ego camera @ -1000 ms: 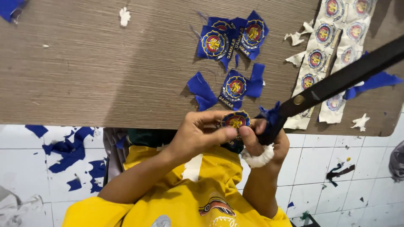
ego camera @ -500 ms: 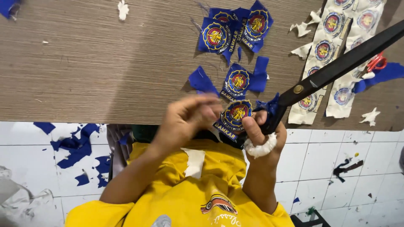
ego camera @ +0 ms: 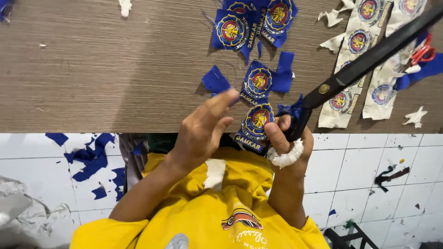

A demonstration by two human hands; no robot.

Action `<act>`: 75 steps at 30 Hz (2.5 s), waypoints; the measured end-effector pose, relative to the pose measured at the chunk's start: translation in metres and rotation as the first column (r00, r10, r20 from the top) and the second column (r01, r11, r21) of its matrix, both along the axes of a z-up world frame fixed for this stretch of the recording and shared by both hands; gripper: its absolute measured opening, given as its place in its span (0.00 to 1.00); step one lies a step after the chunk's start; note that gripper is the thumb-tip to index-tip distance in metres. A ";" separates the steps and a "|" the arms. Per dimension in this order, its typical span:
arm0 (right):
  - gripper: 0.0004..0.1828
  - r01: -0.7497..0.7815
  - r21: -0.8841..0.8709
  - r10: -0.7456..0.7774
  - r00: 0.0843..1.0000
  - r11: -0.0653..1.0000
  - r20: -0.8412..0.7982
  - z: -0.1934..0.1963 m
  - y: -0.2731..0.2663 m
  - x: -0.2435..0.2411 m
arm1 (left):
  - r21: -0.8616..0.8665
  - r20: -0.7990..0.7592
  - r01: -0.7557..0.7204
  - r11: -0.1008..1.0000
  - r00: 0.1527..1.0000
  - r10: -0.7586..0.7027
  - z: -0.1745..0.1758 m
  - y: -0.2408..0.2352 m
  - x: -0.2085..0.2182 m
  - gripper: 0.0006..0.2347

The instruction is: Trimming excess fabric from the edges of embroidered patches using a pair of scissors.

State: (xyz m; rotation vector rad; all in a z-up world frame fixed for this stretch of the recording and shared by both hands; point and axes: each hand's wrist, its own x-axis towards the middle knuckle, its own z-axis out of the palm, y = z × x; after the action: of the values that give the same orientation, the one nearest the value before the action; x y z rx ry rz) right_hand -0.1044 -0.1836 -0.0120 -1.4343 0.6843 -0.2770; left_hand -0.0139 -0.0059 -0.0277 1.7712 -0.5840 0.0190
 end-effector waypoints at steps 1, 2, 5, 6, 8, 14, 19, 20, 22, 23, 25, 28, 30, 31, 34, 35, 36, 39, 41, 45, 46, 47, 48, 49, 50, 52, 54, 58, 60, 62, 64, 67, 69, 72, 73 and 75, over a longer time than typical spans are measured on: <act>0.15 -0.004 0.003 0.004 1.000 1.000 -0.002 0.008 0.003 0.004 | 0.003 -0.002 -0.004 1.000 1.000 0.004 -0.002 0.003 0.004 0.22; 0.14 -0.003 0.104 0.007 0.999 0.995 -0.037 0.016 0.006 0.007 | 0.024 0.140 0.128 0.992 0.982 -0.130 -0.004 0.006 0.008 0.21; 0.13 -0.011 0.212 0.030 0.996 0.977 -0.084 0.012 0.001 0.004 | 0.004 0.265 0.324 0.946 0.912 -0.314 0.005 0.006 0.022 0.14; 0.12 -0.022 0.219 0.044 0.994 0.975 -0.096 0.006 -0.002 0.000 | -0.059 0.259 0.395 0.917 0.893 -0.368 0.011 0.005 0.027 0.12; 0.15 -0.059 0.213 0.063 0.998 0.975 -0.015 -0.011 -0.011 -0.009 | -0.185 0.045 0.333 0.925 0.943 -0.330 0.013 -0.001 0.021 0.09; 0.29 -0.238 0.186 0.243 0.970 0.953 -0.002 -0.027 -0.020 -0.031 | -0.359 -0.765 -0.112 0.926 0.604 -0.223 0.004 -0.007 0.015 0.08; 0.38 -0.326 0.216 0.360 0.922 0.920 -0.142 -0.052 -0.033 -0.060 | -0.333 -0.796 -0.188 0.924 0.581 -0.169 -0.009 -0.006 0.009 0.11; 0.29 -0.365 0.147 0.387 0.908 0.919 -0.162 -0.052 -0.032 -0.060 | -0.339 -0.787 -0.187 0.922 0.593 -0.169 -0.003 -0.007 0.010 0.11; 0.21 -0.403 0.077 0.410 0.893 0.912 -0.187 -0.045 -0.024 -0.057 | -0.346 -0.779 -0.187 0.919 0.604 -0.171 0.003 -0.007 0.012 0.11; 0.18 -0.394 0.088 0.404 0.897 0.915 -0.178 -0.038 -0.018 -0.053 | -0.368 -0.777 -0.185 0.911 0.599 -0.192 0.001 -0.007 0.012 0.10; 0.14 -0.384 0.096 0.396 0.903 0.918 -0.170 -0.029 -0.011 -0.048 | -0.392 -0.775 -0.183 0.902 0.594 -0.216 -0.007 -0.008 0.011 0.09; 0.12 -0.365 0.125 0.382 0.911 0.922 -0.158 -0.026 -0.008 -0.045 | -0.433 -0.763 -0.219 0.874 0.605 -0.227 -0.017 -0.010 0.009 0.08; 0.11 -0.325 0.185 0.352 0.926 0.927 -0.137 -0.026 -0.004 -0.044 | -0.419 -0.637 -0.160 0.894 0.753 -0.164 -0.009 -0.009 0.012 0.07; 0.11 -0.329 0.183 0.355 0.925 0.926 -0.135 -0.034 -0.005 -0.049 | -0.421 -0.635 -0.162 0.892 0.755 -0.162 -0.010 -0.009 0.013 0.07; 0.13 -0.288 0.262 0.306 0.952 0.921 -0.030 -0.038 -0.002 -0.055 | -0.342 -0.432 -0.145 0.928 0.902 -0.018 -0.005 -0.009 0.010 0.08; 0.17 -0.259 0.276 0.270 0.963 0.925 -0.002 -0.028 0.004 -0.049 | -0.170 -0.141 -0.083 0.982 0.988 0.060 -0.001 -0.008 0.008 0.08; 0.22 -0.227 0.293 0.231 0.973 0.929 0.021 -0.017 0.010 -0.044 | 0.021 0.168 -0.073 0.997 0.983 0.068 0.004 -0.006 0.005 0.09; 0.17 -0.080 0.266 0.073 0.997 0.961 0.037 -0.010 0.023 -0.029 | 0.099 0.374 -0.040 0.994 0.928 0.000 -0.008 -0.011 -0.011 0.10; 0.13 0.028 0.249 -0.044 0.997 0.968 0.058 -0.009 0.027 -0.019 | 0.029 0.343 0.006 1.000 0.939 -0.016 0.002 -0.009 -0.003 0.08; 0.10 0.021 0.339 -0.082 0.982 0.941 0.168 -0.051 -0.015 -0.034 | -0.062 0.280 0.112 0.992 0.956 -0.091 -0.001 -0.007 0.000 0.04; 0.10 0.020 0.339 -0.080 0.983 0.941 0.164 -0.039 -0.008 -0.028 | -0.062 0.277 0.110 0.992 0.957 -0.089 -0.003 -0.007 -0.005 0.04; 0.06 -0.014 0.247 -0.031 0.984 0.969 0.178 -0.028 -0.001 -0.022 | -0.007 0.409 0.012 1.000 0.913 -0.008 -0.005 -0.007 -0.010 0.05; 0.03 -0.047 0.154 0.017 0.981 0.987 0.191 -0.017 0.006 -0.014 | 0.035 0.539 -0.092 0.995 0.841 0.059 -0.006 -0.006 -0.013 0.05; 0.03 -0.048 0.155 0.018 0.981 0.987 0.191 -0.011 0.008 -0.012 | 0.035 0.539 -0.092 0.995 0.840 0.059 -0.003 -0.006 -0.013 0.05; 0.04 -0.030 0.157 0.006 0.988 0.987 0.153 -0.005 0.010 -0.011 | 0.029 0.645 -0.206 0.978 0.752 0.139 0.001 -0.007 -0.013 0.04; 0.06 -0.009 0.158 -0.009 0.993 0.987 0.114 0.006 0.014 -0.012 | 0.006 0.737 -0.311 0.950 0.643 0.206 0.000 -0.011 -0.016 0.05; 0.11 0.040 0.163 -0.041 0.999 0.986 -0.001 0.016 0.017 -0.014 | -0.064 0.796 -0.391 0.918 0.535 0.283 -0.009 -0.018 -0.019 0.09; 0.16 0.083 0.170 -0.064 0.992 0.982 -0.112 0.015 0.013 -0.018 | 0.084 0.810 -0.070 0.994 0.585 -0.027 -0.012 0.008 -0.007 0.01; 0.15 -0.070 0.121 0.078 0.995 0.990 -0.063 0.002 0.000 -0.022 | -0.167 0.194 0.212 0.963 0.965 -0.179 0.001 0.012 -0.004 0.10; 0.15 -0.057 0.141 0.072 0.992 0.988 -0.102 0.005 0.000 -0.022 | -0.286 -0.258 0.241 0.928 0.913 -0.316 0.008 0.013 0.000 0.16; 0.15 -0.045 0.159 0.068 0.987 0.986 -0.144 0.024 0.013 -0.015 | -0.406 -0.630 0.210 0.889 0.641 -0.439 0.012 0.010 0.002 0.23; 0.15 0.104 0.150 -0.061 0.962 0.983 -0.267 0.052 0.030 -0.002 | -0.388 -0.712 0.258 0.885 0.525 -0.466 0.012 0.006 0.007 0.13; 0.15 -0.032 0.196 0.069 0.981 0.980 -0.184 0.040 0.020 -0.005 | -0.260 -0.525 0.401 0.878 0.705 -0.477 0.012 0.014 0.017 0.10; 0.15 -0.220 0.040 0.223 0.967 0.975 -0.119 -0.008 -0.016 -0.032 | 0.031 -0.416 0.181 0.983 0.897 -0.152 -0.008 0.034 0.023 0.07; 0.15 -0.221 0.042 0.225 0.967 0.974 -0.121 -0.010 -0.021 -0.033 | 0.032 -0.418 0.179 0.983 0.896 -0.150 -0.003 0.037 0.026 0.07; 0.15 -0.257 -0.016 0.251 0.955 0.966 -0.158 -0.014 -0.030 -0.037 | 0.014 -0.507 -0.008 1.000 0.862 0.014 0.008 0.043 0.031 0.13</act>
State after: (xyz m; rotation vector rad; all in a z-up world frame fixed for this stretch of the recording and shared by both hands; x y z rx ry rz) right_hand -0.1413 -0.2137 -0.0256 -1.5718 0.6137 0.0238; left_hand 0.0172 0.0373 -0.0198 1.6967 -0.1864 -0.4352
